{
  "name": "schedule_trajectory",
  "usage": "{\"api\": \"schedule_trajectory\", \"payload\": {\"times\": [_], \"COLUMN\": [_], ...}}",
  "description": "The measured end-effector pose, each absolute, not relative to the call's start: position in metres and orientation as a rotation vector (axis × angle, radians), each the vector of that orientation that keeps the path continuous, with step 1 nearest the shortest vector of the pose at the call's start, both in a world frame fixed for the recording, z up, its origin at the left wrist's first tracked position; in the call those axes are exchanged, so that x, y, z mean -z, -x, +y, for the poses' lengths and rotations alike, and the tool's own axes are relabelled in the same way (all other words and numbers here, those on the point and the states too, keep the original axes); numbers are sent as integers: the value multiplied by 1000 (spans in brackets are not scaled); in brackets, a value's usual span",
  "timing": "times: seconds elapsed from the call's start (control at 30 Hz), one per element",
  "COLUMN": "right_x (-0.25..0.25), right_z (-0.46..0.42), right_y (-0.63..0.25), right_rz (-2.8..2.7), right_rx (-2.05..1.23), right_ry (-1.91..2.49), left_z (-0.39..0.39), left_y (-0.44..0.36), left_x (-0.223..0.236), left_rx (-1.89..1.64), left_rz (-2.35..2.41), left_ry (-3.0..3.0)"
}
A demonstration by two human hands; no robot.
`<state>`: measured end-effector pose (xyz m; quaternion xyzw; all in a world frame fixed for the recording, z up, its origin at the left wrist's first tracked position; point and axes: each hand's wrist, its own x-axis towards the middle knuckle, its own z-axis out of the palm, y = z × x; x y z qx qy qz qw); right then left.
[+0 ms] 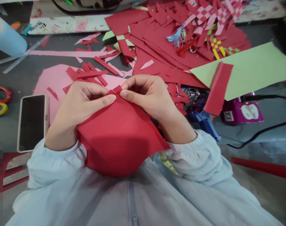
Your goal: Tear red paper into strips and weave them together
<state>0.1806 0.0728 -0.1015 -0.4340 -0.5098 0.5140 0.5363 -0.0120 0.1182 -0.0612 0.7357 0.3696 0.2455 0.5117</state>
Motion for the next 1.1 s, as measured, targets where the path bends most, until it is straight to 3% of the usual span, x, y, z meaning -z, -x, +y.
{"api": "schedule_trajectory", "payload": {"times": [1.1], "right_x": [106], "right_z": [72], "right_y": [-185], "right_rz": [-1176], "right_rx": [-1357], "right_ry": [1027], "left_z": [123], "left_y": [18], "left_x": [62], "left_rx": [-461], "left_rz": [929], "left_ry": [-1818]}}
